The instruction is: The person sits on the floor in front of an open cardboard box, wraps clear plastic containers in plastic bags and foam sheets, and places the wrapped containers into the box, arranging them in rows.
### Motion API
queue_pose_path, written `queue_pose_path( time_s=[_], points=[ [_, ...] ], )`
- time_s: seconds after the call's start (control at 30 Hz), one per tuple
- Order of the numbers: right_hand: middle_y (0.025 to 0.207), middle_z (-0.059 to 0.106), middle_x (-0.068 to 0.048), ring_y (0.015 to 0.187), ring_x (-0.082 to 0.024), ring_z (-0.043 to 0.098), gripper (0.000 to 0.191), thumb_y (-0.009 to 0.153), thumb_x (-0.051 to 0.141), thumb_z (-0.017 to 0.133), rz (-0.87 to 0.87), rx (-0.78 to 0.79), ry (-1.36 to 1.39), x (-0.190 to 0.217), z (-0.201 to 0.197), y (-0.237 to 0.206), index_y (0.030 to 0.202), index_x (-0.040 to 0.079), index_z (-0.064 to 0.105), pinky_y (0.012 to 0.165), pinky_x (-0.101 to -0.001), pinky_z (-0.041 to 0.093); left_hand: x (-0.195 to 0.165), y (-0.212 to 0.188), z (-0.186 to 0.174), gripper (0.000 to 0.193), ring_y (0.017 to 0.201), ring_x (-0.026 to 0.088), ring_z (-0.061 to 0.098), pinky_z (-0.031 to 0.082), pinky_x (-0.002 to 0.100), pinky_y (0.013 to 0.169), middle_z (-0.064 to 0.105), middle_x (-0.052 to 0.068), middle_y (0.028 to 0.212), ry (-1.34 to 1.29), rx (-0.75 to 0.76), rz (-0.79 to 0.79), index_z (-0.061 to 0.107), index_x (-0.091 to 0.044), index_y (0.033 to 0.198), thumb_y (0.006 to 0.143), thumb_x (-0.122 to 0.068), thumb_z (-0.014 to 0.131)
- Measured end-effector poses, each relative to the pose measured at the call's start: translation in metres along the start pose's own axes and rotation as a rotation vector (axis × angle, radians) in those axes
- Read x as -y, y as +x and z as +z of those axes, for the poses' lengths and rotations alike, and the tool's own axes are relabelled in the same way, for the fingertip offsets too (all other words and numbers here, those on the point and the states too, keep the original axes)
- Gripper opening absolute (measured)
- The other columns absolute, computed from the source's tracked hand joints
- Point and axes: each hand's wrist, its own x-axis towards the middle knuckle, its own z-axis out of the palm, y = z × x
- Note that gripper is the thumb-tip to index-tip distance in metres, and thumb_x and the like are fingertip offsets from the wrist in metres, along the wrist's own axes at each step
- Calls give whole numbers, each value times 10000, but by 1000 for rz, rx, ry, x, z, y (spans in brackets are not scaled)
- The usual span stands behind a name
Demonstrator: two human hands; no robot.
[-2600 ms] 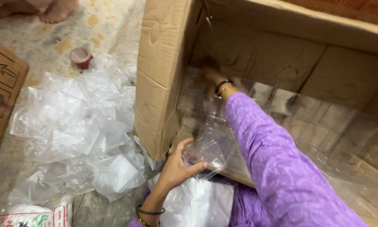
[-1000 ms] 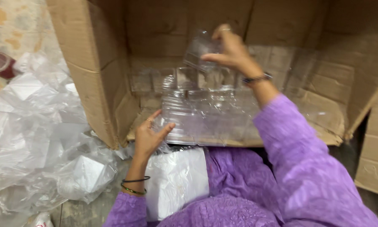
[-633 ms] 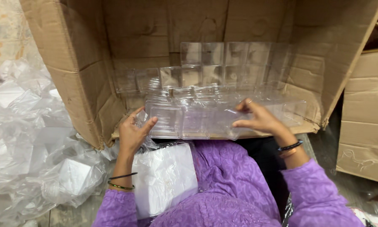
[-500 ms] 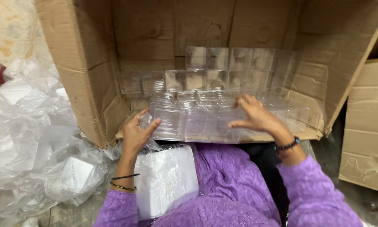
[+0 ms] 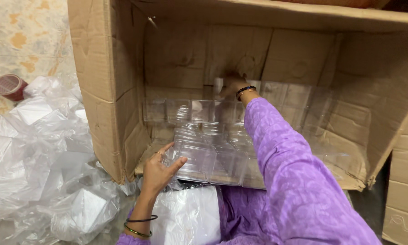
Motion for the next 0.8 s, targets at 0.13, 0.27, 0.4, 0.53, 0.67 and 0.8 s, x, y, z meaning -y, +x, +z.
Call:
queue_pose_path(
  time_s=[0.13, 0.27, 0.4, 0.53, 0.67, 0.8],
  points=[
    [1303, 659, -226, 1232, -420, 603, 807, 683, 496, 860, -95, -76, 54, -10, 4, 7, 1296, 18, 644, 1059, -507, 490, 1, -1, 1, 699, 715, 316, 643, 548, 376, 732, 764, 217, 907, 114, 101, -327, 714, -102, 1378, 765, -382, 900],
    [1294, 609, -216, 1188, -377, 587, 765, 796, 467, 892, -166, -476, 220, -58, -8, -64, 1322, 13, 572, 1015, -497, 484, 8, -6, 3, 632, 957, 137, 701, 558, 308, 869, 773, 105, 1089, -72, 36, -3, 690, -17, 1279, 776, -347, 882],
    [1195, 606, -86, 1119, -220, 599, 643, 825, 340, 970, -214, -579, 629, -130, -33, -255, 1213, 50, 547, 1012, -389, 522, 13, -8, 4, 603, 1012, 164, 703, 552, 316, 902, 759, 116, 1130, -52, 47, -6, 690, -10, 1287, 808, -327, 876],
    [1193, 661, -61, 1153, -181, 613, 590, 713, 298, 930, -21, -368, 820, -137, -27, -380, 1138, 74, 587, 1015, -358, 511, 12, -10, 4, 588, 1043, 175, 704, 544, 322, 927, 757, 129, 1151, -25, 25, 12, 698, -2, 1282, 826, -328, 875],
    [1166, 703, -85, 1161, -230, 646, 578, 695, 362, 912, -2, -251, 615, -95, 5, -404, 1111, 62, 647, 1018, -373, 499, 9, -13, 5, 588, 1055, 171, 702, 540, 320, 939, 753, 131, 1158, -52, 8, 5, 691, 3, 1284, 837, -336, 868],
    [1208, 668, -180, 1192, -364, 574, 611, 650, 420, 931, -94, -303, 321, -87, 11, -391, 1059, 45, 676, 960, -443, 470, 8, -14, 6, 583, 1058, 173, 698, 540, 318, 929, 750, 130, 1163, -91, 7, 22, 689, 8, 1280, 845, -342, 857]
  ],
)
